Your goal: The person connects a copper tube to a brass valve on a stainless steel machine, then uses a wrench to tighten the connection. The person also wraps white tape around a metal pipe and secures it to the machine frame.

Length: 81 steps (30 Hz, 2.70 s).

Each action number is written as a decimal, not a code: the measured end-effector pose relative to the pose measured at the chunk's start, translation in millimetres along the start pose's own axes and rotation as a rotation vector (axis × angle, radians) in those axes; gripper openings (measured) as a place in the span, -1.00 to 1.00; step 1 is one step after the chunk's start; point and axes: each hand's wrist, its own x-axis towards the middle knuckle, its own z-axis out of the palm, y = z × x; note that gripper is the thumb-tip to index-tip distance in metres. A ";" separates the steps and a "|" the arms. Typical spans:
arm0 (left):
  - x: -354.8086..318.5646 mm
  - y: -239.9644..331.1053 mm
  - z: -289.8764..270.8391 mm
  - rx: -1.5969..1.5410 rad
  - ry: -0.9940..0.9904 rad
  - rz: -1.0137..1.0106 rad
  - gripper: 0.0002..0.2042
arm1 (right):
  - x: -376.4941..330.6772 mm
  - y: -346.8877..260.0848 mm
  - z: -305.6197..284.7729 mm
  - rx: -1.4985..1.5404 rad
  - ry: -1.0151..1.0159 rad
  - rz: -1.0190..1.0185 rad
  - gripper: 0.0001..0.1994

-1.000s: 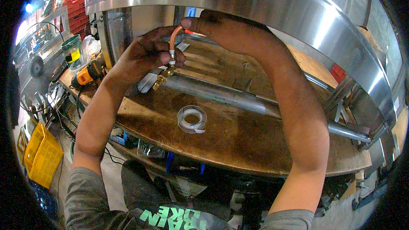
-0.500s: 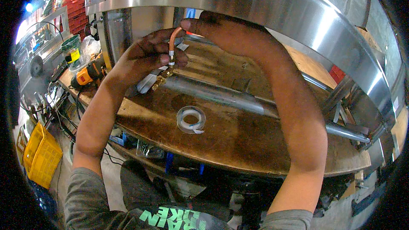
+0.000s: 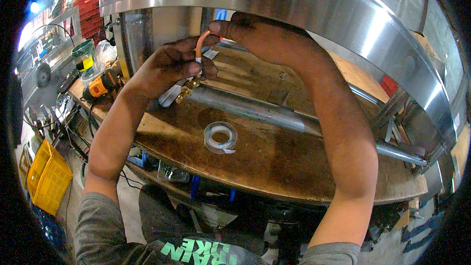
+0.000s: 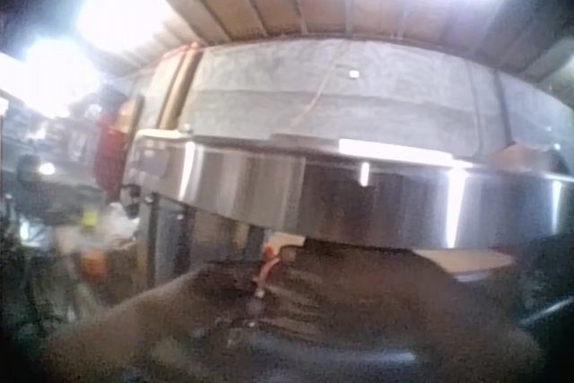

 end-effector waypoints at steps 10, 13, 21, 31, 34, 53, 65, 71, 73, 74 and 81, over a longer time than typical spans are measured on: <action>0.4 -5.2 -0.1 0.177 0.214 0.035 -0.49 | -2.5 -6.9 -3.3 -0.034 -0.050 0.090 -0.31; 0.0 -4.7 -5.4 0.174 0.169 0.021 -0.49 | 0.1 -4.0 -2.1 -0.037 -0.043 0.008 -0.31; -1.0 -1.5 -2.7 -0.156 0.102 -0.060 -0.40 | 0.5 1.8 1.9 -0.076 0.014 0.058 -0.30; -1.5 0.8 -3.6 0.182 0.155 -0.049 -0.50 | -0.9 -5.0 -2.0 -0.029 -0.053 0.025 -0.27; 0.0 0.8 -10.2 0.019 0.091 -0.082 -0.52 | -0.7 -3.1 -0.5 -0.096 -0.017 0.090 -0.26; 8.6 -24.0 -11.2 0.119 0.070 0.069 -0.61 | 1.5 -6.2 0.0 -0.053 -0.034 0.148 -0.47; 0.8 -15.0 2.4 0.457 0.184 -0.020 -0.48 | -11.8 14.5 -1.6 -0.060 0.169 0.144 -0.57; -0.6 -5.2 5.6 0.481 0.291 0.024 -0.50 | -38.7 51.6 -22.5 -0.337 0.351 0.567 -0.43; -3.5 -4.6 3.2 0.507 0.295 0.022 -0.54 | -64.9 63.6 -31.6 -0.338 0.359 0.537 -0.47; -4.6 -4.5 1.9 0.543 0.295 0.042 -0.55 | -81.8 68.4 -35.0 -0.343 0.365 0.412 -0.50; -4.3 -3.9 -1.5 0.742 0.258 0.205 -0.61 | -179.5 67.5 -32.7 -0.557 0.221 0.430 -0.70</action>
